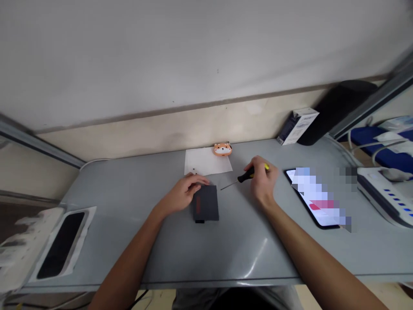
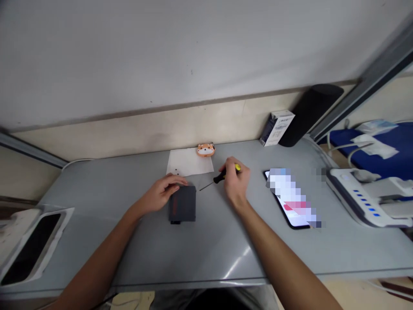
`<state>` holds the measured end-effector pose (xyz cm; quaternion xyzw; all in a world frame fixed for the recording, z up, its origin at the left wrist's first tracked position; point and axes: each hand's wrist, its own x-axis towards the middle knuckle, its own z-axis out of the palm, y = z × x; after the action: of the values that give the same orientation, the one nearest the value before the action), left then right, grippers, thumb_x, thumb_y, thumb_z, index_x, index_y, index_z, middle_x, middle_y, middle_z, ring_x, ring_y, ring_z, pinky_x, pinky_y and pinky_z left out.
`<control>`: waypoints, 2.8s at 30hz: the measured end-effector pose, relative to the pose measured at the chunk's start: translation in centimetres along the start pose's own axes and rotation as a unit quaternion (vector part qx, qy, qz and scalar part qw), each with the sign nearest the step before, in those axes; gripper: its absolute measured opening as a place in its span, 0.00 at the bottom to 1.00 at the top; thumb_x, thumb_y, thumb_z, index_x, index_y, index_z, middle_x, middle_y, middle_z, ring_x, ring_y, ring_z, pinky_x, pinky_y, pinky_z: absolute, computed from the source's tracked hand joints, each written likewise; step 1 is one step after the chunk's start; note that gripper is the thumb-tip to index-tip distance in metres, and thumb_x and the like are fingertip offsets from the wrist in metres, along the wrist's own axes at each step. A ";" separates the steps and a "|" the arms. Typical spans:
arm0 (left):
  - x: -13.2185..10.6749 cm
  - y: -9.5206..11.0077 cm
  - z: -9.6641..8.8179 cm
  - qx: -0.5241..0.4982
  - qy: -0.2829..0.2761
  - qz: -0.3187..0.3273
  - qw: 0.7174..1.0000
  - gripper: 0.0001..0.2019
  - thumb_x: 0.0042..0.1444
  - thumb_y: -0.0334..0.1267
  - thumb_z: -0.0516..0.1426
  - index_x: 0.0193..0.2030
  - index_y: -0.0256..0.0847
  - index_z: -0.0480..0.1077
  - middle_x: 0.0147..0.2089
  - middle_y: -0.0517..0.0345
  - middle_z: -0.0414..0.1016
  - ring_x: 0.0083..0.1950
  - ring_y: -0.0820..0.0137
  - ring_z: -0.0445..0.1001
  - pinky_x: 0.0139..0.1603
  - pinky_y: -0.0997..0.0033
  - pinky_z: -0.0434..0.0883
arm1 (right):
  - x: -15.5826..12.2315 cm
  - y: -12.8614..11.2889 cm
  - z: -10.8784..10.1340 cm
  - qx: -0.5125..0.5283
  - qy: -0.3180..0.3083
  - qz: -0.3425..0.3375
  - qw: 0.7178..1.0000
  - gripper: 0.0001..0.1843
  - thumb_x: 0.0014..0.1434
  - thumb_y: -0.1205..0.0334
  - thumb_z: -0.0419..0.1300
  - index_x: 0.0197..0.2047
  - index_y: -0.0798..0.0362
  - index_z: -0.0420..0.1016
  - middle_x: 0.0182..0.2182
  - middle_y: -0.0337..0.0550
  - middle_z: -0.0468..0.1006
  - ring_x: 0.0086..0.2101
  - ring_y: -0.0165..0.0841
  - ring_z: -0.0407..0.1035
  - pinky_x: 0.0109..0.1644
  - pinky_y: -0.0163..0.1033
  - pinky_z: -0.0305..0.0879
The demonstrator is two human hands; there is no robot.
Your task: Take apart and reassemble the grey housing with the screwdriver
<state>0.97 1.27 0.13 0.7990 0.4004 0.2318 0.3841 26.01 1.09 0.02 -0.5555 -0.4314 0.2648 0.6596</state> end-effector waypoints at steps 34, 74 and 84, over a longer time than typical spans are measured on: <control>-0.6 3.3 2.4 0.158 -0.001 0.152 0.976 0.09 0.69 0.41 0.60 0.50 0.43 0.80 0.47 0.50 0.82 0.49 0.61 0.78 0.57 0.57 0.74 | -1.3 -1.5 -0.1 0.081 -0.038 -0.034 0.995 0.20 0.57 0.58 0.53 0.15 0.48 0.66 0.16 0.39 0.65 0.22 0.31 0.58 0.26 0.40 0.51; -1.6 3.2 0.2 0.179 -0.070 -0.131 0.973 0.46 0.50 0.61 0.72 0.74 0.58 0.65 0.55 0.49 0.77 0.48 0.52 0.80 0.49 0.56 0.77 | -1.0 -4.5 -1.8 0.018 -0.229 -0.197 0.953 0.25 0.61 0.64 0.53 0.13 0.48 0.57 0.12 0.34 0.57 0.17 0.28 0.52 0.25 0.39 0.49; -2.4 3.7 -0.4 0.119 -0.126 -0.077 0.982 0.29 0.57 0.39 0.69 0.65 0.53 0.70 0.59 0.52 0.75 0.54 0.55 0.80 0.54 0.57 0.77 | -2.0 -4.0 -0.8 -0.025 -0.290 -0.279 0.915 0.21 0.59 0.69 0.52 0.19 0.48 0.47 0.14 0.32 0.52 0.18 0.28 0.47 0.25 0.40 0.46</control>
<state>1.06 -1.94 3.16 0.8287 0.4336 0.0499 0.3503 25.18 -1.88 3.33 -0.3273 -0.7481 0.2085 0.5382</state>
